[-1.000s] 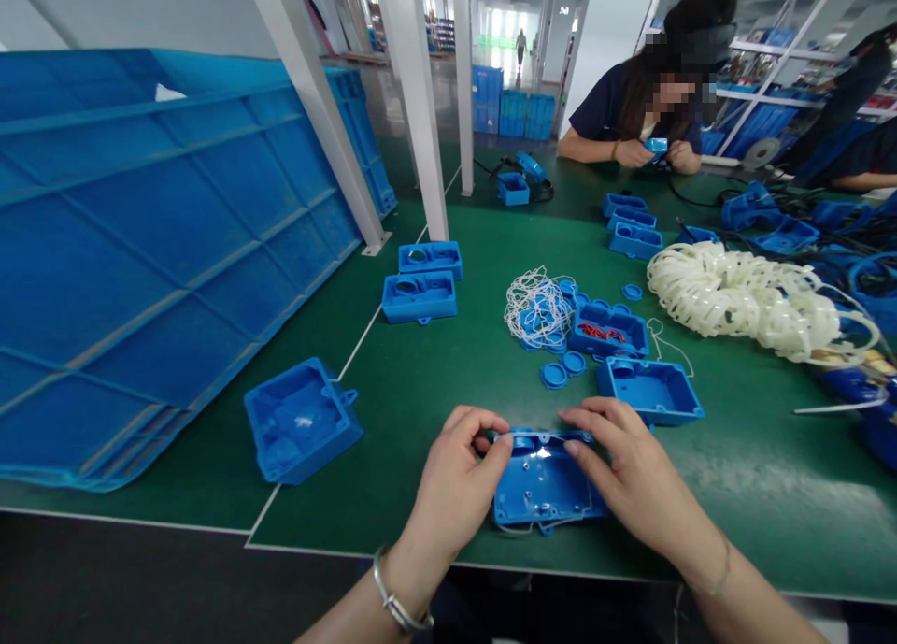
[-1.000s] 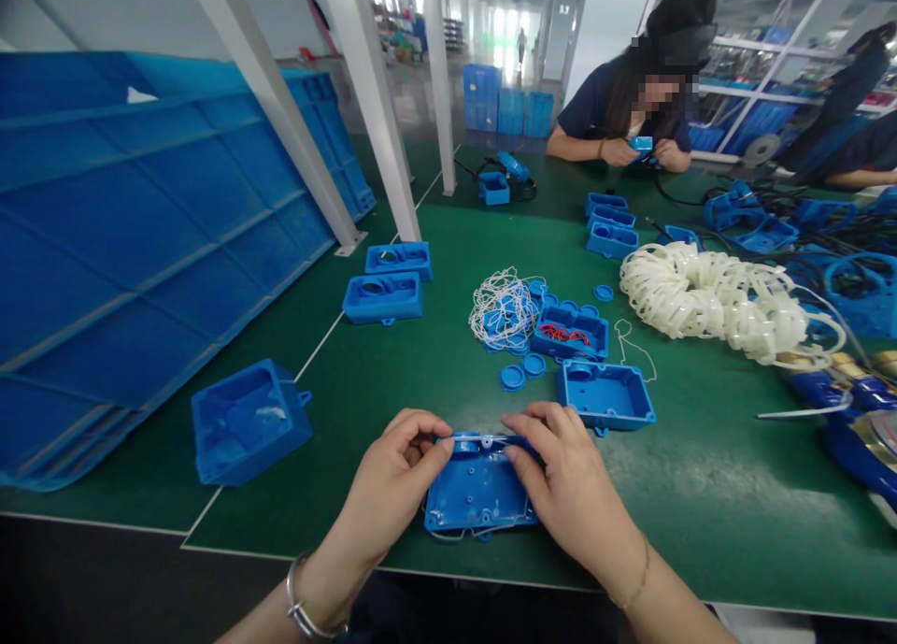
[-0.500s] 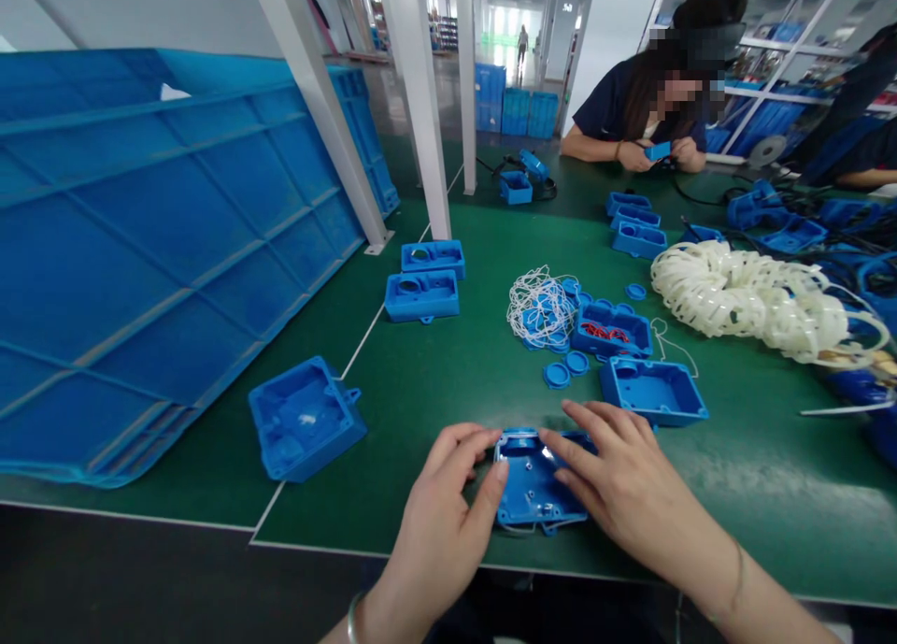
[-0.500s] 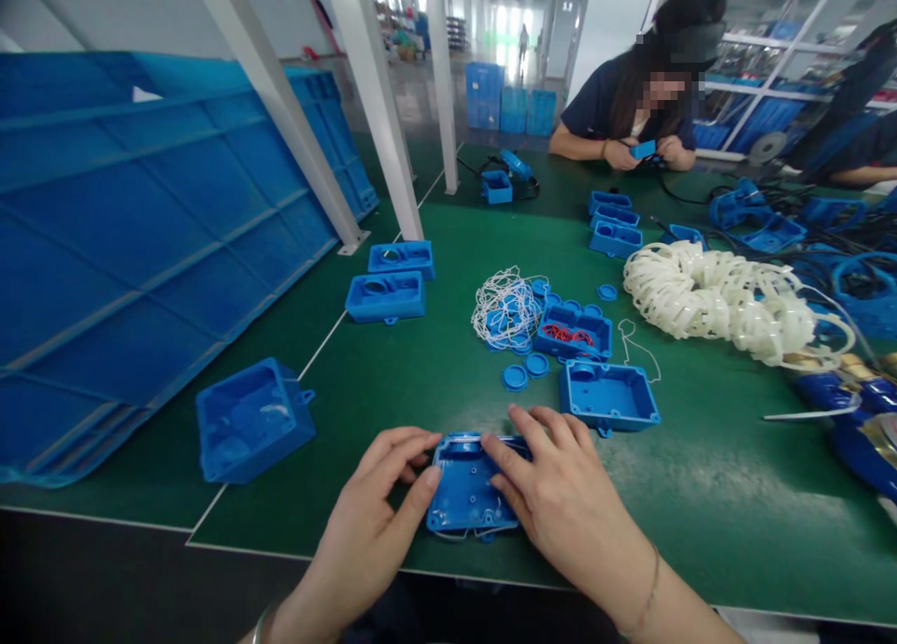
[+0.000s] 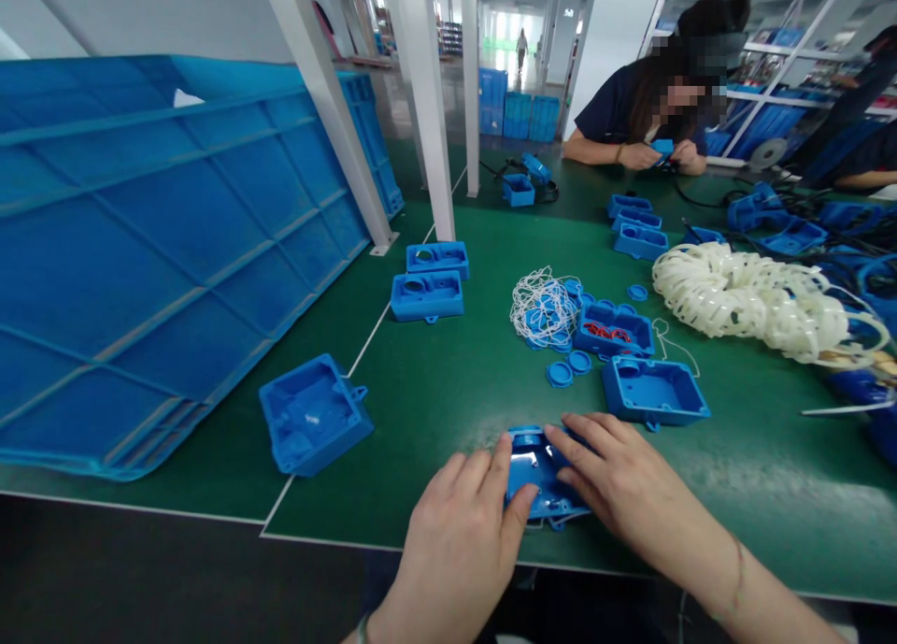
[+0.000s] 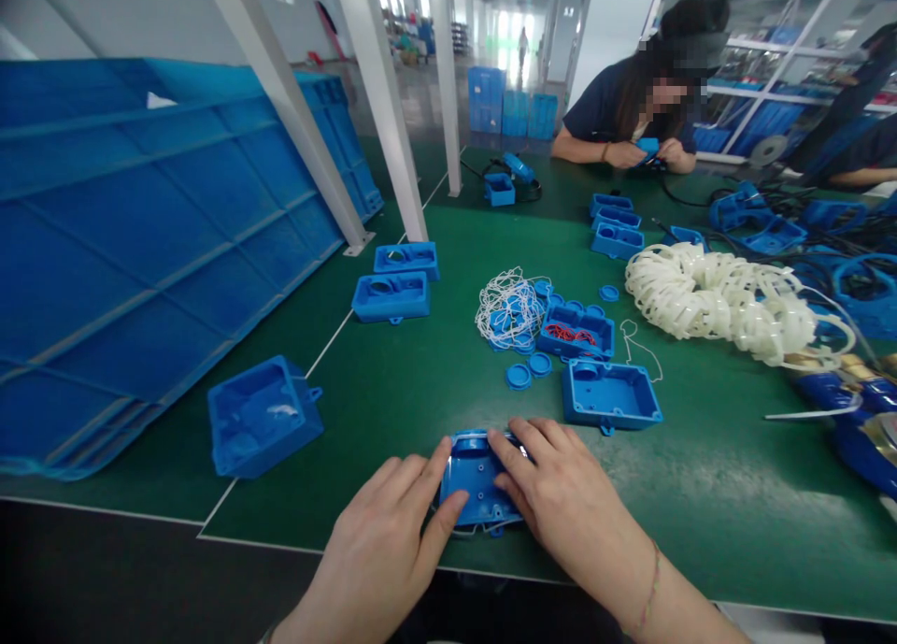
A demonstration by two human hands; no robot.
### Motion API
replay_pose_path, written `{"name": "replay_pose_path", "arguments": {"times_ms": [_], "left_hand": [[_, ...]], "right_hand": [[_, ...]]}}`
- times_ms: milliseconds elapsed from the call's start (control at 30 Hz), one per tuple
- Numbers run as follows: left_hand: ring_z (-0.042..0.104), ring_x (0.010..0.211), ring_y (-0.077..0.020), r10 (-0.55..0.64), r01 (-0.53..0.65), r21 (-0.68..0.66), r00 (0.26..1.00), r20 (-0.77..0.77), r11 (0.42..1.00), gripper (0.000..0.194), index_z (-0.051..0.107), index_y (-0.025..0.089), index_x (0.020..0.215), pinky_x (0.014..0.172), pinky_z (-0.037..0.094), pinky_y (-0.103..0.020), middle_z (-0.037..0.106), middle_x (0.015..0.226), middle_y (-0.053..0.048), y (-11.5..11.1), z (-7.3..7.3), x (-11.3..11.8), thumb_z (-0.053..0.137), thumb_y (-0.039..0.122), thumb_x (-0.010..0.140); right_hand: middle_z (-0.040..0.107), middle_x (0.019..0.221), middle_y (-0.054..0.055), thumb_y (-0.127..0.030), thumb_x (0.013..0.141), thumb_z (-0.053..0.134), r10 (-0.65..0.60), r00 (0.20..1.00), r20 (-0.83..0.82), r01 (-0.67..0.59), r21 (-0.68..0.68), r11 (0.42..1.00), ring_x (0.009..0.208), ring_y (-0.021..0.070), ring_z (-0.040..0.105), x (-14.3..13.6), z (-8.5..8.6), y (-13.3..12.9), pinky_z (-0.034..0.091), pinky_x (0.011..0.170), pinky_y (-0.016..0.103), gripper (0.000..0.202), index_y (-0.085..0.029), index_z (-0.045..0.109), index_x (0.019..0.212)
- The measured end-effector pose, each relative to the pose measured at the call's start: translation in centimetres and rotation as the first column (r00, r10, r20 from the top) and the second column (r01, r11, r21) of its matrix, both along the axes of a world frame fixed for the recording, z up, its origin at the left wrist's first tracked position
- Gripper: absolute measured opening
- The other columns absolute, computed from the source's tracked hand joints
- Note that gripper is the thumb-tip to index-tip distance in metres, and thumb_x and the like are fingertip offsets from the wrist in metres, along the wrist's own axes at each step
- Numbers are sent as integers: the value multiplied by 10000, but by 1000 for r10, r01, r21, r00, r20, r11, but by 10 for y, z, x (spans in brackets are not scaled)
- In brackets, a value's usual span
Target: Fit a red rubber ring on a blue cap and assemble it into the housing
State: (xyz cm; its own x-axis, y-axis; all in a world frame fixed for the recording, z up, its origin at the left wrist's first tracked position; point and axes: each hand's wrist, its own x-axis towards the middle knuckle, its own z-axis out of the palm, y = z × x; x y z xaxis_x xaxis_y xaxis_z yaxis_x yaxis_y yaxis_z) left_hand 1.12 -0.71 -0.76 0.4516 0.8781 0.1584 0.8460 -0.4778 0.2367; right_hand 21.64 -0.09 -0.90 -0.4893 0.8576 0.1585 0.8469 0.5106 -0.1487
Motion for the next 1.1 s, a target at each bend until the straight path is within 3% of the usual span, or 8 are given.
{"name": "replay_pose_path", "arguments": {"times_ms": [233,400,467,600,700,833,967,1100], "left_hand": [[570,860,-279,49,-36,69,981,-185,997,437,543,92,1206,716,494,-434,642,990,-133,-3,11,11,413,388,911],[566,805,-274,52,-29,98,969,-243,995,429,566,88,1176,656,474,-412,638,902,-131,1,16,16,406,386,911],[567,805,-278,42,-17,95,963,-266,995,416,579,89,1156,650,474,-411,636,894,-136,2,17,17,417,380,907],[569,829,-294,38,-9,108,962,-269,994,393,604,93,1115,659,488,-437,640,921,-141,3,20,17,430,372,900],[557,983,-323,54,-17,172,976,-213,985,401,574,113,1168,764,496,-468,615,1111,-156,6,17,15,469,375,884],[421,1244,-318,-137,162,181,980,-143,970,629,440,102,1302,957,458,-448,422,1378,-178,13,6,11,534,507,830],[342,1303,-314,-238,258,134,960,-149,957,750,417,109,1315,1003,428,-455,354,1417,-187,16,-6,10,564,601,768],[339,1303,-309,-245,268,139,955,-165,953,729,432,122,1307,1007,427,-454,356,1413,-180,17,-9,10,597,574,760]], "right_hand": [[529,1228,93,-306,915,458,-38,984,-176,27,-66,997,1098,243,494,4,-1,2,445,937,441,432,-213,399,1333],[547,1072,108,-383,865,510,-395,810,-434,373,-138,917,960,240,569,16,-15,-5,515,811,430,362,-182,437,1156],[536,1027,103,-373,828,555,-430,796,-425,406,-153,901,917,242,568,15,-18,-5,520,782,433,365,-178,436,1113],[507,1062,134,-196,764,562,-338,889,-307,351,-15,936,1003,288,518,4,-17,4,488,837,470,396,-152,435,1137],[535,1025,143,-63,733,469,-312,929,-200,329,60,942,994,290,529,-4,-15,13,502,804,442,426,-131,440,1153],[586,988,135,-12,732,402,-344,931,-121,357,108,928,923,271,582,-9,-13,14,512,747,397,437,-132,437,1151],[629,921,96,-51,789,405,-419,896,-147,428,36,903,778,227,634,-10,-5,10,510,671,347,346,-160,456,1113],[650,865,46,-133,809,489,-438,861,-259,407,-167,898,765,193,642,0,4,14,495,681,307,238,-192,523,1037]]}}
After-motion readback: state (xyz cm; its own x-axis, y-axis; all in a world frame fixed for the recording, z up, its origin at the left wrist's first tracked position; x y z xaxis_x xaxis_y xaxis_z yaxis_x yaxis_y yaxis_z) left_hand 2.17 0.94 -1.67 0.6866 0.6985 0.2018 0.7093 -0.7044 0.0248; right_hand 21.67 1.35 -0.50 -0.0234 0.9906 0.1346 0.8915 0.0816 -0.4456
